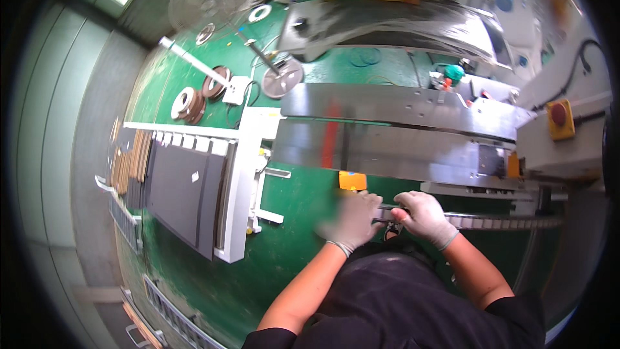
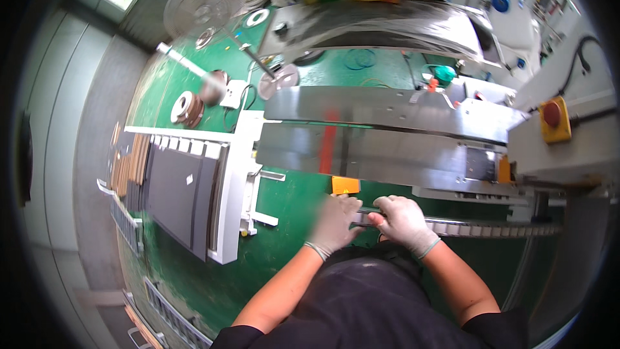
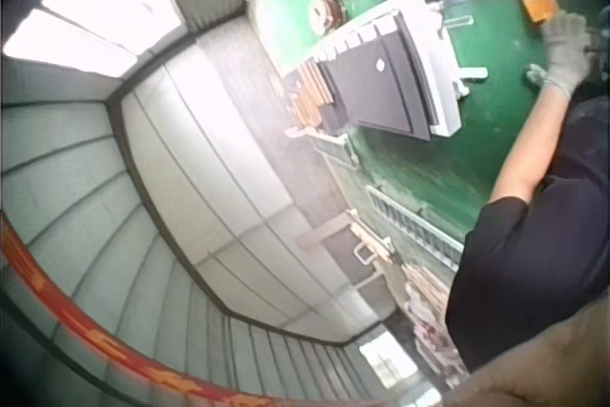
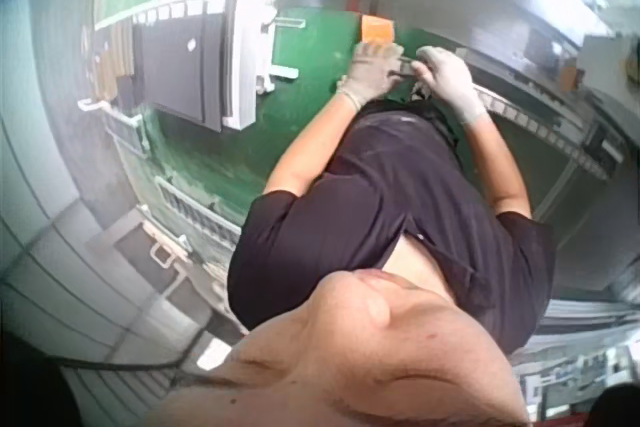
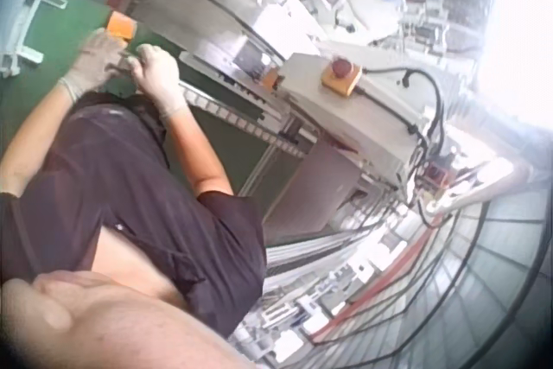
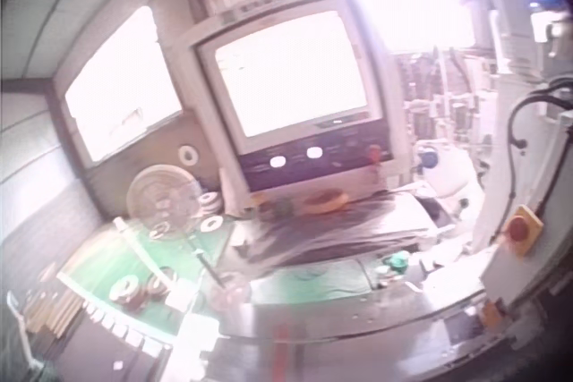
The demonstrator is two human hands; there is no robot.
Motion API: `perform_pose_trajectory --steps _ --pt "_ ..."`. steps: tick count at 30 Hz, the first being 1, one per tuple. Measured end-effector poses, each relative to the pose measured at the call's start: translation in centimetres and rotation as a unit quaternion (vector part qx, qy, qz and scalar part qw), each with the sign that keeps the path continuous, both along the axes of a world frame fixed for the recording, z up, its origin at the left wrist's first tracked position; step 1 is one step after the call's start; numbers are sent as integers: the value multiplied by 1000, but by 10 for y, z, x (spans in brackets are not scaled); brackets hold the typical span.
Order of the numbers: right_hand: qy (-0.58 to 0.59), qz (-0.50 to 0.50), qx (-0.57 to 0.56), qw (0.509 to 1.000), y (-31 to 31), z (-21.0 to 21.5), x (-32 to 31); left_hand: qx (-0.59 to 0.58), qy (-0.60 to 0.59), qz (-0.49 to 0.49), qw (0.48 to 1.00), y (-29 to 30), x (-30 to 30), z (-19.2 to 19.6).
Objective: The person picks up rectangular panels from a stack, feeds them into an edge-banding machine, and places them onto another stack after processing.
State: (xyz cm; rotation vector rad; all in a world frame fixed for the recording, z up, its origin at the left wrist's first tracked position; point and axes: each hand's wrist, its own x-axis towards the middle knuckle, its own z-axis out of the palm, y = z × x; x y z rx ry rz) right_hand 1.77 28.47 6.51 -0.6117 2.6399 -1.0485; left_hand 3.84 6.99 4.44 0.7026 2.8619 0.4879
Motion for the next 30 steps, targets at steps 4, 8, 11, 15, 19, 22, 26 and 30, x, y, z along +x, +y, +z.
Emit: perform_pose_trajectory --steps 4,8,11,15,19,22,26,30 --pt "112 24 55 992 -64 -12 17 64 69 73 993 -55 35 -5" --pt "94 -31 96 990 -96 -24 12 146 -80 336 927 -163 91 -69" --pt "70 -40 147 986 -119 -26 7 179 -137 496 839 -276 198 -166" --pt "88 -72 189 975 -131 -32 5 66 -296 618 726 -376 323 -239" --pt "121 -108 187 969 -136 -41 4 65 -341 546 762 -397 358 -253" --pt "130 -121 204 963 -135 -44 3 133 -299 511 795 -397 356 -276" --pt "99 -111 209 966 -139 -36 0 218 -344 568 716 -376 238 -223" --pt "91 -94 214 968 -135 -41 -4 323 -201 526 761 -375 165 -209"
